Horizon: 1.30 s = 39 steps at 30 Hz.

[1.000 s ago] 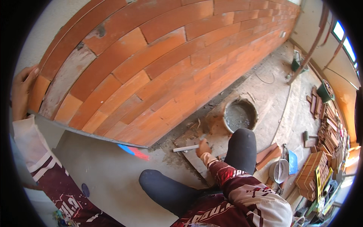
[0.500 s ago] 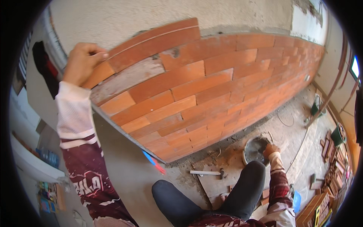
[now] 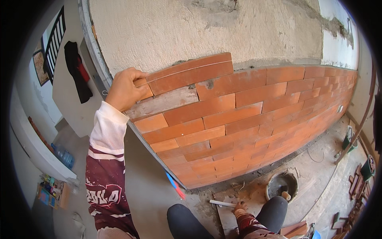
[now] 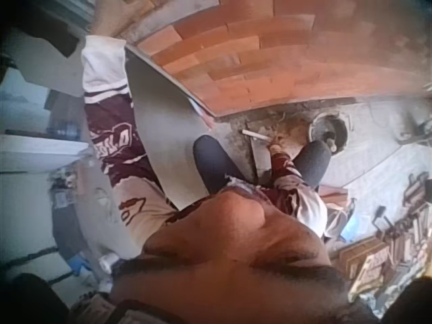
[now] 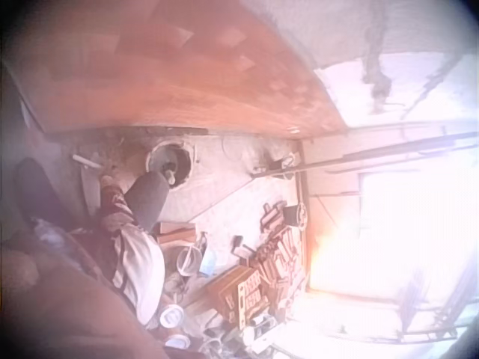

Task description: The person applies mortar to the back of rectangular terracotta tiles using a trowel and places them onto a wall in a staggered pattern. They use a hammer to tap the tiles into position and adjust their alignment.

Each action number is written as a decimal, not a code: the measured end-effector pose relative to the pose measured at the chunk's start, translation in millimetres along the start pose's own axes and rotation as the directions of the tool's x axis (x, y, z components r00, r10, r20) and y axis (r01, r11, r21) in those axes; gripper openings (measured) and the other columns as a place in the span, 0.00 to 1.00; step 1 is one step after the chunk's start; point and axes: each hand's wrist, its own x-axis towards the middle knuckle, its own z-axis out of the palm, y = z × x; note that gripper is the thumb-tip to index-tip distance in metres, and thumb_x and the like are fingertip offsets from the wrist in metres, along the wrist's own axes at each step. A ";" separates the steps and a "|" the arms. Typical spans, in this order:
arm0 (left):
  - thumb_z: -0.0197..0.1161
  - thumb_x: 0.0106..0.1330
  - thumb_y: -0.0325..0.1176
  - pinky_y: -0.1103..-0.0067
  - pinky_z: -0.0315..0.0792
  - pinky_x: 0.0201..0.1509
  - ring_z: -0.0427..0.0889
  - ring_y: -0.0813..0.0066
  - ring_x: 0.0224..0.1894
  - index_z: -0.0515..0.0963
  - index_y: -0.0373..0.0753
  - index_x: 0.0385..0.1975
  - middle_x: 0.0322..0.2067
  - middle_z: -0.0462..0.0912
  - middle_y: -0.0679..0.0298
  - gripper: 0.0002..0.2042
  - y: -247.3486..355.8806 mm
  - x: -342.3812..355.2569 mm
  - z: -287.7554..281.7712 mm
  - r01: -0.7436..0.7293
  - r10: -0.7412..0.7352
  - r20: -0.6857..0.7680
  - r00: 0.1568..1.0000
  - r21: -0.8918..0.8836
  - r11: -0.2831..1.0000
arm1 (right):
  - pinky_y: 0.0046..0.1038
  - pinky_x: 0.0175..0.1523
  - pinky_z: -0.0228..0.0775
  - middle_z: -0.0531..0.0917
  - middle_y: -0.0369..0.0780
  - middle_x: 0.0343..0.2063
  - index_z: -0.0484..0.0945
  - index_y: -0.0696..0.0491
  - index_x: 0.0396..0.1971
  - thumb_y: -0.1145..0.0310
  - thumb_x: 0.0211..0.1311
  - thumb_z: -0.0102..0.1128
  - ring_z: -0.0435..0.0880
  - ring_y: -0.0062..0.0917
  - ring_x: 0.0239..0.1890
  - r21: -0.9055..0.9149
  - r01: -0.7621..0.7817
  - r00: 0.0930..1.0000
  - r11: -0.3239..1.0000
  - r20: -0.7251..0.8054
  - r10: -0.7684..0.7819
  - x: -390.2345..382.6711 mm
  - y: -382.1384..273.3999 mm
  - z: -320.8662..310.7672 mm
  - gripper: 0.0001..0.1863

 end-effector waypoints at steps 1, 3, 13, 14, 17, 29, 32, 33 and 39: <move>0.75 0.48 0.33 0.73 0.75 0.44 0.83 0.59 0.38 0.83 0.30 0.38 0.34 0.83 0.53 0.18 15.0 5.2 -8.0 -0.004 0.004 -0.018 1.000 0.025 1.000 | 0.48 0.67 0.59 0.65 0.44 0.66 0.63 0.44 0.68 0.51 0.63 0.59 0.64 0.50 0.66 -0.021 -0.014 1.000 1.000 -0.025 0.013 20.1 1.4 12.0 0.35; 0.77 0.43 0.32 0.73 0.73 0.45 0.82 0.62 0.40 0.82 0.30 0.38 0.34 0.83 0.56 0.21 24.2 6.2 3.5 0.009 -0.007 -0.044 0.999 0.039 0.999 | 0.50 0.65 0.59 0.67 0.43 0.65 0.64 0.44 0.68 0.55 0.64 0.57 0.68 0.49 0.64 0.085 -0.085 0.996 0.993 -0.034 0.088 42.7 18.8 31.9 0.32; 0.80 0.40 0.39 0.66 0.68 0.49 0.77 0.59 0.41 0.82 0.35 0.36 0.33 0.81 0.60 0.23 24.6 -13.1 31.1 0.011 0.070 -0.307 0.949 0.254 0.967 | 0.39 0.44 0.78 0.79 0.44 0.52 0.74 0.52 0.56 0.57 0.70 0.49 0.84 0.35 0.43 0.446 -0.208 0.953 0.870 0.292 0.079 29.7 0.2 -1.6 0.21; 0.80 0.41 0.38 0.66 0.68 0.50 0.77 0.59 0.42 0.82 0.35 0.37 0.34 0.81 0.60 0.23 28.9 -8.2 34.4 0.008 0.067 -0.319 0.945 0.229 0.973 | 0.35 0.38 0.81 0.81 0.45 0.49 0.75 0.55 0.54 0.61 0.70 0.50 0.87 0.35 0.35 0.556 -0.279 0.900 0.783 0.435 0.012 37.4 8.2 -11.7 0.19; 0.80 0.42 0.37 0.67 0.68 0.51 0.77 0.59 0.43 0.82 0.36 0.39 0.35 0.82 0.60 0.23 29.8 -11.4 32.1 0.010 0.046 -0.295 0.954 0.185 0.983 | 0.34 0.35 0.82 0.81 0.44 0.45 0.76 0.58 0.50 0.67 0.67 0.51 0.86 0.34 0.32 0.687 -0.280 0.880 0.670 0.462 -0.106 27.4 16.8 -16.4 0.16; 0.78 0.45 0.40 0.68 0.66 0.54 0.77 0.62 0.45 0.83 0.39 0.42 0.37 0.82 0.62 0.23 15.4 -21.9 29.6 0.046 0.019 -0.299 0.954 0.207 0.977 | 0.31 0.33 0.74 0.78 0.46 0.34 0.69 0.55 0.48 0.81 0.48 0.50 0.75 0.29 0.26 0.777 -0.592 0.593 -0.214 0.240 -0.768 -66.0 1.9 -84.6 0.22; 0.78 0.45 0.43 0.68 0.66 0.55 0.76 0.62 0.45 0.83 0.38 0.41 0.36 0.82 0.63 0.24 24.9 -9.3 41.6 0.040 0.023 -0.316 0.949 0.190 0.981 | 0.29 0.28 0.70 0.78 0.47 0.34 0.70 0.49 0.50 0.82 0.44 0.49 0.73 0.27 0.24 0.767 -0.467 0.609 -0.439 -0.081 -0.789 -110.0 26.9 -129.5 0.28; 0.78 0.45 0.43 0.68 0.65 0.55 0.76 0.62 0.44 0.83 0.38 0.41 0.36 0.81 0.63 0.24 26.7 -6.8 42.0 0.039 0.022 -0.315 0.949 0.188 0.981 | 0.27 0.27 0.68 0.78 0.46 0.34 0.70 0.47 0.50 0.81 0.45 0.51 0.73 0.27 0.23 0.718 -0.467 0.539 -0.516 -0.232 -0.810 -110.8 34.5 -138.2 0.27; 0.79 0.42 0.41 0.68 0.67 0.53 0.76 0.62 0.45 0.83 0.37 0.42 0.36 0.80 0.62 0.26 25.3 -10.6 32.4 0.028 0.035 -0.262 0.964 0.232 0.972 | 0.22 0.23 0.67 0.77 0.32 0.28 0.71 0.46 0.49 0.61 0.65 0.62 0.74 0.18 0.24 0.404 0.252 0.845 -0.879 -0.535 -0.004 -187.9 35.1 -283.4 0.16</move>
